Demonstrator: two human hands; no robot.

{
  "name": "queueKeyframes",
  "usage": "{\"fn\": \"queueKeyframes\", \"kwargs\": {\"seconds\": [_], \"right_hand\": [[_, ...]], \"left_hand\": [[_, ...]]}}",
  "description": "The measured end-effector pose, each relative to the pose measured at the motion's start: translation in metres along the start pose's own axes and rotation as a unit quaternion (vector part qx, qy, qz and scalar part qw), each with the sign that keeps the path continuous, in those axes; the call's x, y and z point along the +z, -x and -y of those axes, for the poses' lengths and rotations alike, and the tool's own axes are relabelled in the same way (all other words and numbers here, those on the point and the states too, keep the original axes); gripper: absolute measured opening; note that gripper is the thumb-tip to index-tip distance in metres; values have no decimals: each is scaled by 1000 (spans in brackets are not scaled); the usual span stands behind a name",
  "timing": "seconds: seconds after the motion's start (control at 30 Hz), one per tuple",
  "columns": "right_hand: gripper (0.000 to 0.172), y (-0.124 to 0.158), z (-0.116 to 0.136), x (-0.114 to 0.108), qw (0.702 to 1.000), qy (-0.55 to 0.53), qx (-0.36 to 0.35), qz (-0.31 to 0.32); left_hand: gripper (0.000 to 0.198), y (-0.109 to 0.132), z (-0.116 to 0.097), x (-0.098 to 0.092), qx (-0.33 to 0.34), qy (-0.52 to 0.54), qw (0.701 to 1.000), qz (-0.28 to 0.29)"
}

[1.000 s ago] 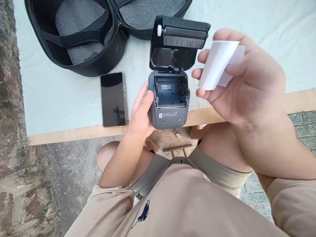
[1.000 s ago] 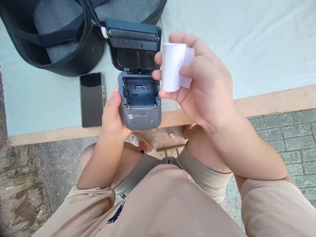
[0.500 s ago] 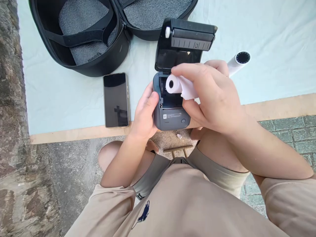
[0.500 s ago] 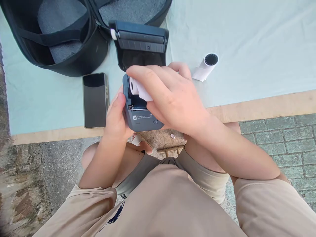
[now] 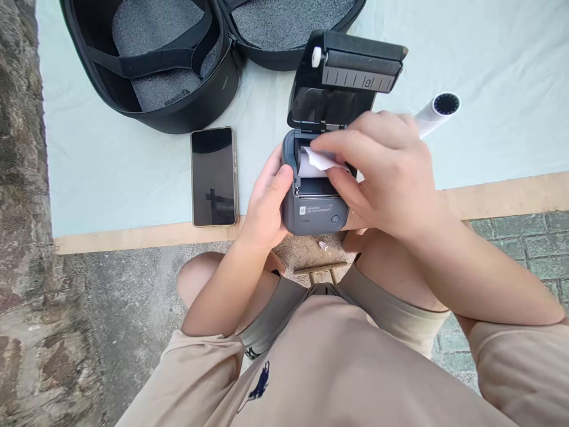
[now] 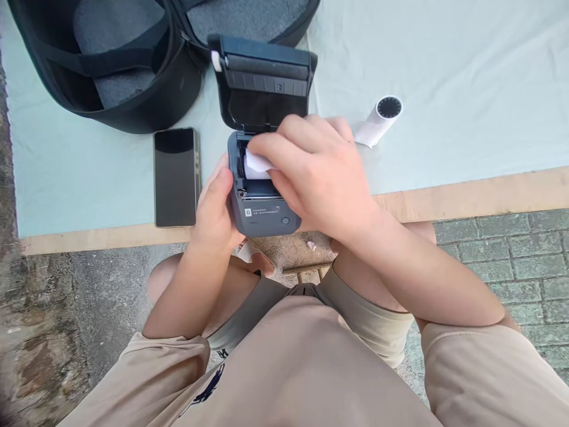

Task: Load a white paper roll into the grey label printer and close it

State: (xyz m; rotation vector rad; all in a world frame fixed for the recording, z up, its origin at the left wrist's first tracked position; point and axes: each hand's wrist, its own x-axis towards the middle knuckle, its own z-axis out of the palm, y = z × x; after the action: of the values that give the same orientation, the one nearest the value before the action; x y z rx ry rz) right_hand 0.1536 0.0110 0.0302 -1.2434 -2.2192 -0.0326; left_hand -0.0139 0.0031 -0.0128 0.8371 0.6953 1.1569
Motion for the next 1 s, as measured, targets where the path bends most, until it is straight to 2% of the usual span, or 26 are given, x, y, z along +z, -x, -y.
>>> {"fn": "queueKeyframes", "kwargs": {"seconds": [0.1,0.23,0.33,0.43,0.5,0.57,0.7,0.77,0.83,0.9,1.0], "right_hand": [[12,1,-1,-4,1000,1,-11,-15],[13,3,-1,-8,996,-60,-67,-16],[11,6,-3,-5,992,-85,-95,11],[15,9,-7,-2,987,-115,-110,35],[15,11,-10,-1,983,-138,-110,42],[16,12,-12,-1,982,-156,-98,50],[16,14,-10,-2,978,-189,-82,31],[13,14,-6,-3,974,-221,-46,-1],[4,14,-3,-3,970,-239,28,-31],[17,14,-1,-1,963,-245,105,-38],[39,14,-2,3,932,-313,183,22]], "left_hand": [[35,1,-4,3,-11,7,1000,3],[41,3,-6,6,-19,17,1000,7],[50,5,-7,9,-20,30,999,-30],[49,4,-5,8,-26,36,998,-39],[50,1,-2,4,-23,30,999,-21],[59,-2,2,-2,16,12,1000,21],[58,-4,4,-9,1,-44,999,3],[53,-3,3,-10,11,-57,998,7],[50,-3,3,-10,18,-64,998,13],[53,-4,4,-12,18,-58,998,24],[63,-6,5,-14,27,-30,998,46]]}}
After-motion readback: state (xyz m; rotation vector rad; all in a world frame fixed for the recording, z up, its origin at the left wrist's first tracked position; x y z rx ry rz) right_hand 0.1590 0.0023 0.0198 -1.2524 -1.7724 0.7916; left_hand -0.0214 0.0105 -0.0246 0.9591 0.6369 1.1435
